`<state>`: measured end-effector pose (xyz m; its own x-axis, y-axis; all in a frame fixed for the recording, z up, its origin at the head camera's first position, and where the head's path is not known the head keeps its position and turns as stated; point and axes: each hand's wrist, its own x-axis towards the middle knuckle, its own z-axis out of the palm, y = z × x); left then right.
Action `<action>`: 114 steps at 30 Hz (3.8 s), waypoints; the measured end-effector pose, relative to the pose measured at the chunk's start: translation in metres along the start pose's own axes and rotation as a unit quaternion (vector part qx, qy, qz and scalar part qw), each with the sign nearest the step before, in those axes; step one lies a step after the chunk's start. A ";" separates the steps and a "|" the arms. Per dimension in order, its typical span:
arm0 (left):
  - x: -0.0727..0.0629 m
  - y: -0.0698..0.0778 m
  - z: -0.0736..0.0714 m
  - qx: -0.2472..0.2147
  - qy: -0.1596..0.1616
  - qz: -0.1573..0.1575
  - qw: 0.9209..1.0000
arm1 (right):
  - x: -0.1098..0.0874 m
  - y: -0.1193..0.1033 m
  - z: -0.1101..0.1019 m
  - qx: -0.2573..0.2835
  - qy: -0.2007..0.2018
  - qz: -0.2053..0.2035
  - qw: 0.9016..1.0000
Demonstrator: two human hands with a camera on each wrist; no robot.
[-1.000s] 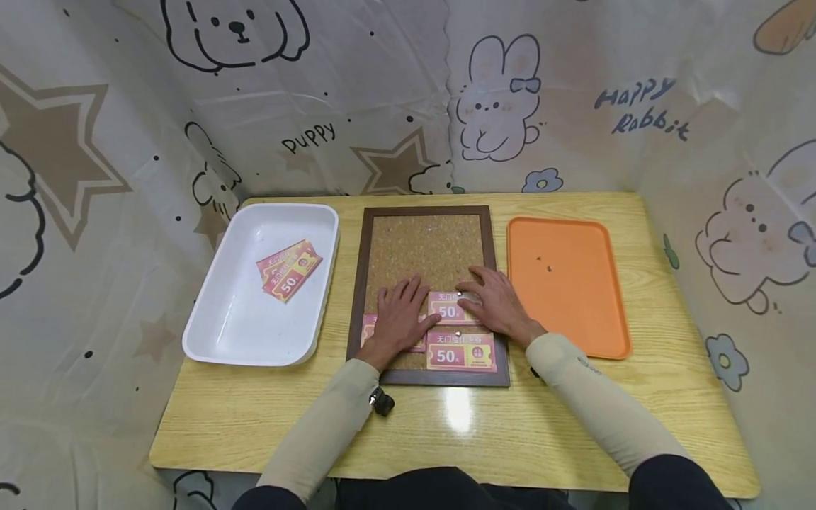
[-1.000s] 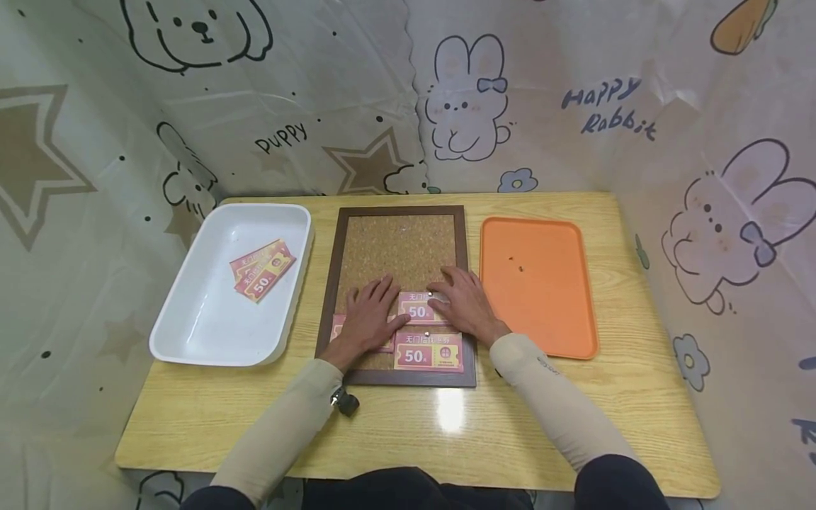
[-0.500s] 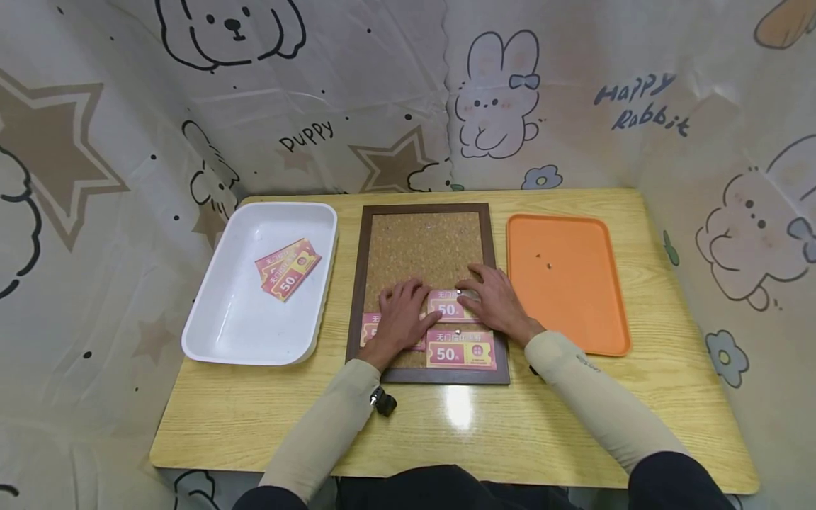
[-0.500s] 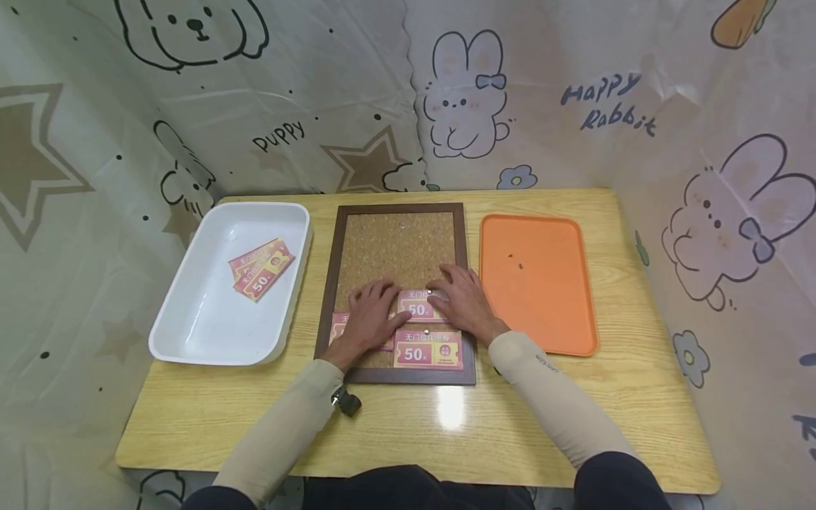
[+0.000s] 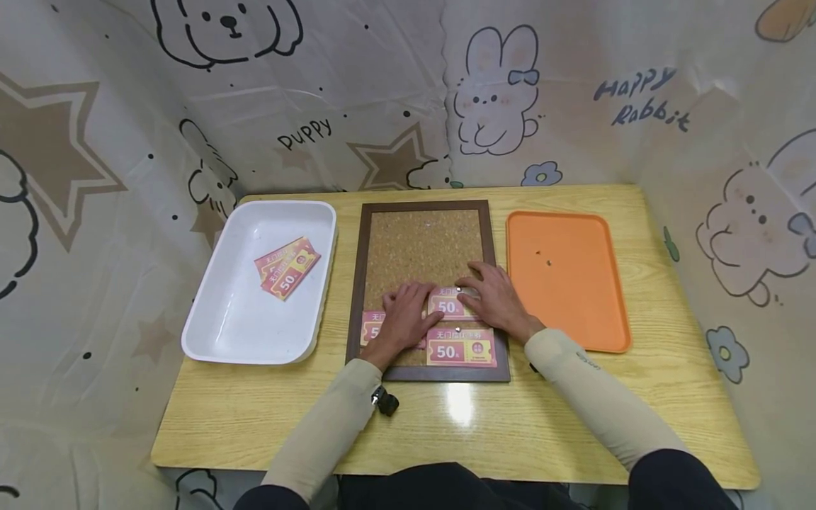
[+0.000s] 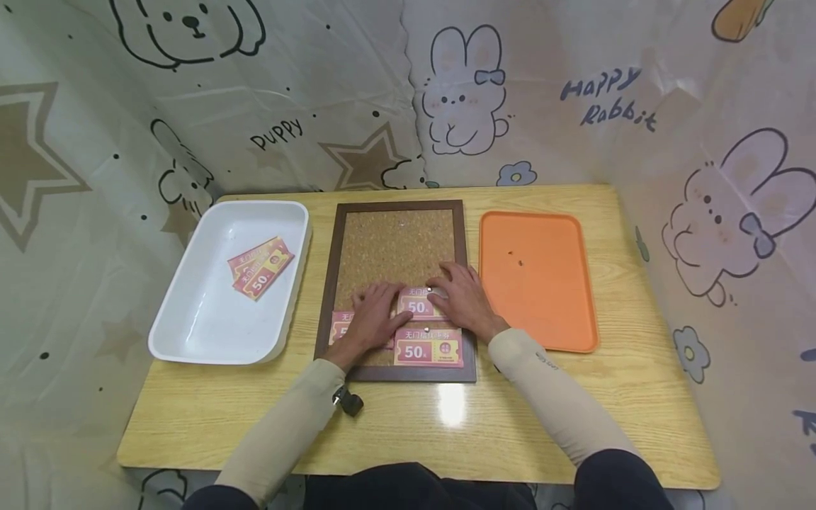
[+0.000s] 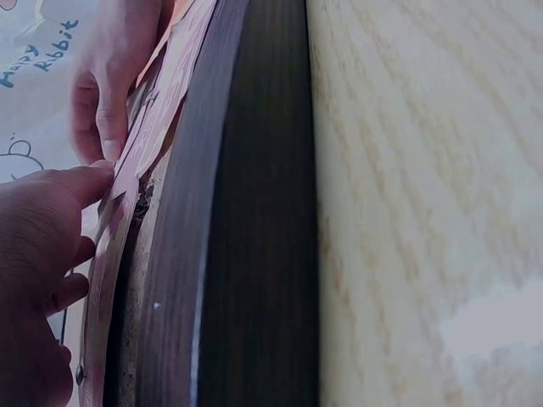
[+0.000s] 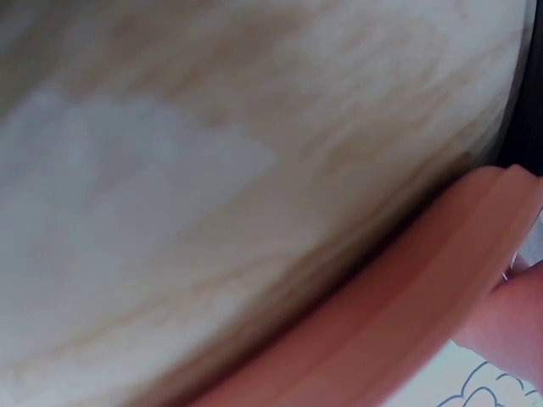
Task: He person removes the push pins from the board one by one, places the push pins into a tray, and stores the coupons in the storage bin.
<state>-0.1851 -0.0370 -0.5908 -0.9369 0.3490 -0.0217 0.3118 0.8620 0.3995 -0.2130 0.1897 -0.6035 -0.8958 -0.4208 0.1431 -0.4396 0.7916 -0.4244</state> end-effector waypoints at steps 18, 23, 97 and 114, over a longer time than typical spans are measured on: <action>-0.001 0.002 0.000 -0.009 -0.008 0.012 1.000 | 0.001 -0.003 0.001 0.020 0.020 0.009 1.000; -0.001 0.003 -0.001 -0.017 -0.009 0.007 1.000 | 0.003 -0.005 0.001 0.025 0.031 -0.002 0.999; -0.002 0.003 0.000 -0.015 -0.001 0.000 1.000 | 0.011 0.003 0.000 0.029 0.020 -0.067 0.997; -0.001 0.003 0.002 -0.017 0.002 0.000 1.000 | 0.015 0.011 -0.003 0.107 0.005 -0.011 0.994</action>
<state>-0.1828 -0.0345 -0.5915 -0.9374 0.3478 -0.0179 0.3067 0.8489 0.4303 -0.2320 0.1935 -0.6031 -0.8872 -0.4318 0.1630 -0.4362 0.6693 -0.6015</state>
